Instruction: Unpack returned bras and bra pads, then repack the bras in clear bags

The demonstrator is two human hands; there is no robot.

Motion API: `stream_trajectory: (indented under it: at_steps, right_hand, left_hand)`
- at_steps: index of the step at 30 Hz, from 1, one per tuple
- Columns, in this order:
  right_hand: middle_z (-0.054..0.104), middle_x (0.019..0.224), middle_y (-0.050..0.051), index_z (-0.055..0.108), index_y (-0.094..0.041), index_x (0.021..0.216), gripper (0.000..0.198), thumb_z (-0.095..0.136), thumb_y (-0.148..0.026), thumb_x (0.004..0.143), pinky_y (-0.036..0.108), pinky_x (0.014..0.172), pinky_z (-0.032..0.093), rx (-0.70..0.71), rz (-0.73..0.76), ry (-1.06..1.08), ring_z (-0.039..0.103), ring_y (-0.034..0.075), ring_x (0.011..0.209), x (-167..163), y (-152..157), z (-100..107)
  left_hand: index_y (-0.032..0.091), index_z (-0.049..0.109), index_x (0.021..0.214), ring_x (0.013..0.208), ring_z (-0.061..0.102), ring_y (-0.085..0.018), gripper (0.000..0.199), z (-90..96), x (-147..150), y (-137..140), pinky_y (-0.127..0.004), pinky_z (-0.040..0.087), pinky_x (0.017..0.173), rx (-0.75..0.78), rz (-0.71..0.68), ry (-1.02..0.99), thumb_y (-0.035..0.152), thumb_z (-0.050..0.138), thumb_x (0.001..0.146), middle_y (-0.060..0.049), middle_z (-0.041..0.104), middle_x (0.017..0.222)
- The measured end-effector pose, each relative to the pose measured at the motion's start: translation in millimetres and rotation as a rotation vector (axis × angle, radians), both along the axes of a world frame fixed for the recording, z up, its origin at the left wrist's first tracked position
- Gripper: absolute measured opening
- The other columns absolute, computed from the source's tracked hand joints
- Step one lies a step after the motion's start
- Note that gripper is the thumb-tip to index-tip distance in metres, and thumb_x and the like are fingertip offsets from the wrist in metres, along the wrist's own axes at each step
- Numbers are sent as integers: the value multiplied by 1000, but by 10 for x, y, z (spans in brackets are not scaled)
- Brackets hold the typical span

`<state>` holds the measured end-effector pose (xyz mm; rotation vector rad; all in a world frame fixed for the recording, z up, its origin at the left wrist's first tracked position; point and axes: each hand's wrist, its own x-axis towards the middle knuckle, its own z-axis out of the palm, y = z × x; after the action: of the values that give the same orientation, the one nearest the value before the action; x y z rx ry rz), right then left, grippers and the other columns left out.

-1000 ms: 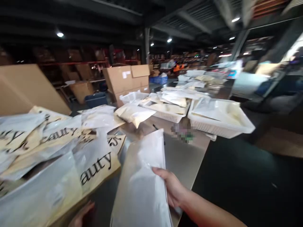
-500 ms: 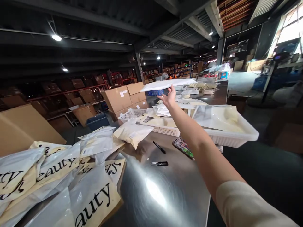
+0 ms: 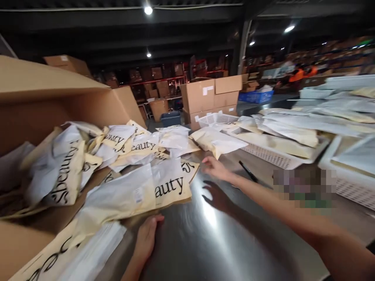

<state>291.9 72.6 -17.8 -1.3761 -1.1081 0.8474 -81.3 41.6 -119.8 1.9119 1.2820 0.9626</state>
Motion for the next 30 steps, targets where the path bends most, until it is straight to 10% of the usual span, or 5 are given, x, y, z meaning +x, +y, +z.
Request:
stream_trajectory:
  at_steps: [7, 12, 21, 26, 30]
  right_hand:
    - [60, 70, 3, 59, -20, 78, 32, 83, -25, 58, 41, 86, 50, -155, 108, -151, 64, 30, 90, -1084, 465, -358]
    - [68, 76, 5, 62, -17, 82, 26, 76, -29, 63, 37, 75, 54, -127, 230, -85, 67, 26, 80, -1169, 474, -110]
    - [54, 56, 0, 57, -19, 58, 38, 64, -40, 89, 24, 52, 44, 512, 424, -700, 52, 12, 53, -327, -1091, 682]
    - [71, 90, 7, 70, -21, 83, 25, 50, -22, 98, 33, 86, 53, 693, 517, -1153, 64, 22, 105, -110, -1891, 315]
    - [62, 129, 8, 72, -29, 102, 31, 49, -11, 93, 50, 99, 45, 520, 184, -1344, 48, 29, 130, 229, -2109, -302]
  left_hand:
    - [23, 76, 92, 105, 67, -27, 57, -3, -18, 99, -46, 50, 99, -27, -129, -63, 59, 31, 96, -8, 75, 105]
    - [23, 75, 89, 100, 67, -26, 55, -1, -31, 82, -44, 50, 95, -47, -163, -111, 61, 35, 93, -8, 75, 100]
    - [20, 65, 114, 108, 66, -29, 62, -99, 37, 116, -46, 51, 94, -209, -26, -536, 72, 49, 84, -14, 71, 116]
    - [24, 48, 131, 117, 62, -30, 75, 71, 65, 100, -45, 55, 88, -300, 28, -727, 80, 38, 82, -16, 56, 139]
    - [24, 52, 125, 106, 68, -30, 72, 251, 124, -5, -45, 58, 77, -347, -27, -586, 74, 58, 73, -15, 63, 127]
